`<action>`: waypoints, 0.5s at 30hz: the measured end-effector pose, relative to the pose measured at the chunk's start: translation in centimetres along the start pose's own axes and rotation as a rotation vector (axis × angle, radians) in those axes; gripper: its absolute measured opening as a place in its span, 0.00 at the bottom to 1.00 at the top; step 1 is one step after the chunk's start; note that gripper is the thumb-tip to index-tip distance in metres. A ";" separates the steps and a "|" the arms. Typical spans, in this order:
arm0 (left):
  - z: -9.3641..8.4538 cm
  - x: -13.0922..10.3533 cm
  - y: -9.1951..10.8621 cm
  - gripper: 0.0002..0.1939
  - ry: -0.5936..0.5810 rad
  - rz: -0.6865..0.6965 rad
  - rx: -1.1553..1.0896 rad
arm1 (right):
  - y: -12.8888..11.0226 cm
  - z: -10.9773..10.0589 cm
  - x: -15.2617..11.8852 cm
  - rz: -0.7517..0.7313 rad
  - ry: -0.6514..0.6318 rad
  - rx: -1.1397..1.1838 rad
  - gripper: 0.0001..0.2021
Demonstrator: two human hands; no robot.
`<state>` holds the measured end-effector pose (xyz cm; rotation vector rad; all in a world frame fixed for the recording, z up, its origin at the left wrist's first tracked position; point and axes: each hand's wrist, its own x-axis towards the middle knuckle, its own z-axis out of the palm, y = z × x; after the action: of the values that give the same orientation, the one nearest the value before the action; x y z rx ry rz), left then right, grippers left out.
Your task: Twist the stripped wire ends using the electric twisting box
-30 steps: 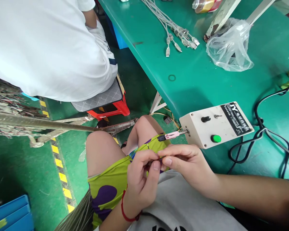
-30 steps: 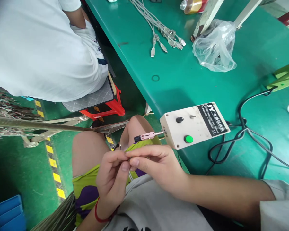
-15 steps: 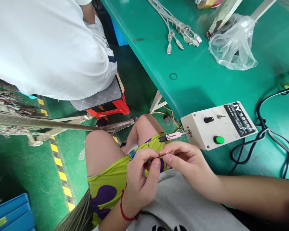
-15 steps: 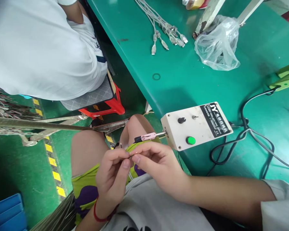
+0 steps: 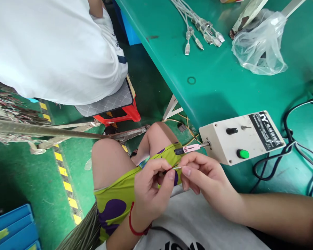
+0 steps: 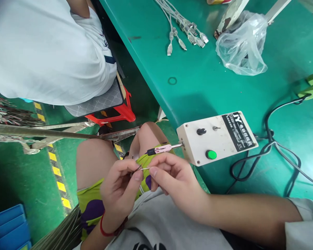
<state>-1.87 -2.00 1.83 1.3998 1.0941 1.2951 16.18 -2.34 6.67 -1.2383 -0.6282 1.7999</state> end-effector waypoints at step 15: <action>0.3 2.9 0.7 0.08 0.111 -0.277 -0.193 | -0.5 1.0 0.3 0.124 0.120 0.427 0.22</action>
<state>-1.34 0.71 3.06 1.0047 1.1586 1.2498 15.40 -1.81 7.31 -1.0959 -0.0891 1.8229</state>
